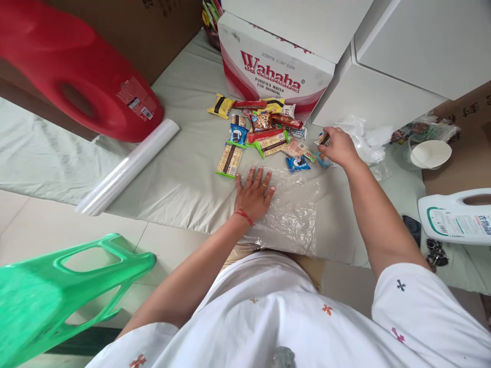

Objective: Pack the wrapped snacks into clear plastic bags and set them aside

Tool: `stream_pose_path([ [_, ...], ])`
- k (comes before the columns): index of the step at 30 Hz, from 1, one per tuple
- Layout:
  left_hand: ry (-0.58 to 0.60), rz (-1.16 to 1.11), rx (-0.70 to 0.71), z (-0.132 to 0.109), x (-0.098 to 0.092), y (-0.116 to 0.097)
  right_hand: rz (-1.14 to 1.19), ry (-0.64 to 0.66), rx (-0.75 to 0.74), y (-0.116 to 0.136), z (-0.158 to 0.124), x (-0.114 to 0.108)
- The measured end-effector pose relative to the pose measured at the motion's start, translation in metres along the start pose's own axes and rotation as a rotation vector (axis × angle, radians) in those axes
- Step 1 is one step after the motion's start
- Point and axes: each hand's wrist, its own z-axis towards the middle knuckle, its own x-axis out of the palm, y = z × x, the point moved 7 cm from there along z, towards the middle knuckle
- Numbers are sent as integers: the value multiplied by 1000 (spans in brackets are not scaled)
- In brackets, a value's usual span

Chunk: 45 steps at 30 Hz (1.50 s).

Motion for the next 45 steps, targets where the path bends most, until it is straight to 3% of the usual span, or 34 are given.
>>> stream_pose_path([
  [2, 7, -16, -6, 1, -1, 1, 156, -19, -23, 14, -38, -12],
  [4, 9, -36, -15, 1, -2, 3, 301, 86, -82, 38, -76, -10],
  [6, 10, -54, -24, 2, -2, 5, 380, 243, -245, 74, -112, 1],
  [9, 13, -77, -29, 3, -1, 6, 338, 376, -437, 120, -151, 22],
  [13, 7, -93, -27, 3, 0, 7, 162, 433, -469, 153, -169, 46],
  [17, 3, -118, -46, 3, -2, 8, 145, 397, -477, 165, -169, 57],
  [28, -18, -57, -45, 3, 1, 5, 338, 387, -465, 142, -180, 71],
  [30, -19, -25, -38, 3, 2, 4, 447, 340, -474, 137, -172, 64],
  [32, -22, -2, -34, 3, 3, 4, 537, 209, -386, 118, -148, 51],
  [36, -27, 8, -22, 3, 4, 3, 457, -106, 42, 42, -68, 27],
  [38, -26, 3, -20, 3, 3, 3, 377, -106, 162, 13, -24, 27],
  [40, -23, -1, -22, 3, 3, 3, 360, -71, 185, -1, 18, 34],
  [45, -22, -8, -18, 2, 3, 2, 415, 77, 134, 2, 83, 68],
])
